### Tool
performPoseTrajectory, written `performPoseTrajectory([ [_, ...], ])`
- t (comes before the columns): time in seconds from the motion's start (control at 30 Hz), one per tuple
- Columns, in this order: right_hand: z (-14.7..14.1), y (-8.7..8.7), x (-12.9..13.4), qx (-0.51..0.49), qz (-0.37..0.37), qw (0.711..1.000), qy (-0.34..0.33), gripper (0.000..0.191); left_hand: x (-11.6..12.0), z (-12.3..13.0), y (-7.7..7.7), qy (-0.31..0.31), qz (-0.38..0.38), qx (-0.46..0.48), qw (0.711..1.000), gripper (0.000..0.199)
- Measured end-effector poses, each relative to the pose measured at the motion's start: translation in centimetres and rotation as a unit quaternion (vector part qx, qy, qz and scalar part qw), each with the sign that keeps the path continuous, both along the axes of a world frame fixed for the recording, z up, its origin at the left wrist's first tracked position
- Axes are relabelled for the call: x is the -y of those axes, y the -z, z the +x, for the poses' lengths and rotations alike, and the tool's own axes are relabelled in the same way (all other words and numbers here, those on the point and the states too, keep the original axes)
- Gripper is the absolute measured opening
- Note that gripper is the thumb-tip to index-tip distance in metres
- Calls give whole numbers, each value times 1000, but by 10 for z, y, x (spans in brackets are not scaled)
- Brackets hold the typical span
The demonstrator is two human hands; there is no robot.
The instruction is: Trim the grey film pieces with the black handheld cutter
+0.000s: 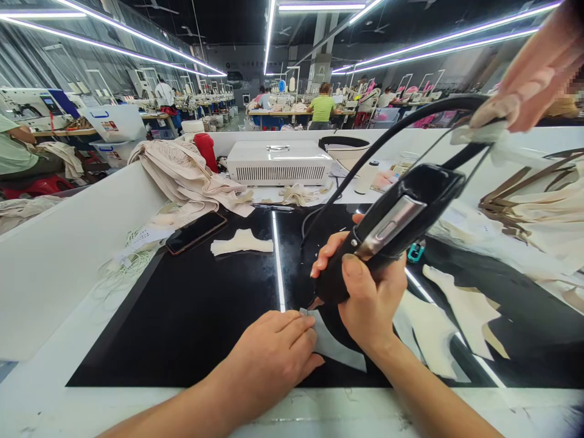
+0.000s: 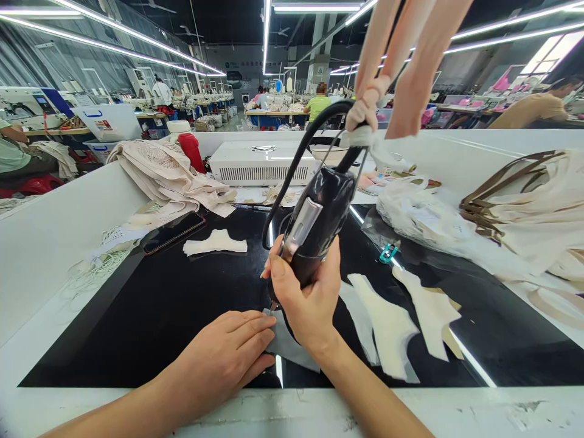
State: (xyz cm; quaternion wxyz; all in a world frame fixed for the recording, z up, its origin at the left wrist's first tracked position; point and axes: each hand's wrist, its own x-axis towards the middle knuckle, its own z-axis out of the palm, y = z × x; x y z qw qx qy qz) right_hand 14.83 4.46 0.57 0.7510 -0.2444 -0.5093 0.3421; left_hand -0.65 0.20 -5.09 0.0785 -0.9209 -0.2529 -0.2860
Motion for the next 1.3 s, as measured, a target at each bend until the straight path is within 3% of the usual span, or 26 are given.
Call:
performPoseTrajectory([
  [0.2, -4, 2, -3, -11, -8, 1000, -14, 31, 1, -1, 0, -7, 1, -5, 1000, 33],
  [0.4, -6, 1, -4, 1, -8, 1000, -12, 22, 1, -2, 1, -5, -17, -18, 1000, 30],
  [0.67, 12, -4, 1, -7, 5, 1000, 19, 34, 0, -4, -5, 8, -43, -31, 999, 32],
  [1.3, 11, 2, 3, -6, -3, 1000, 19, 32, 1, -5, -5, 12, -43, -20, 999, 33],
])
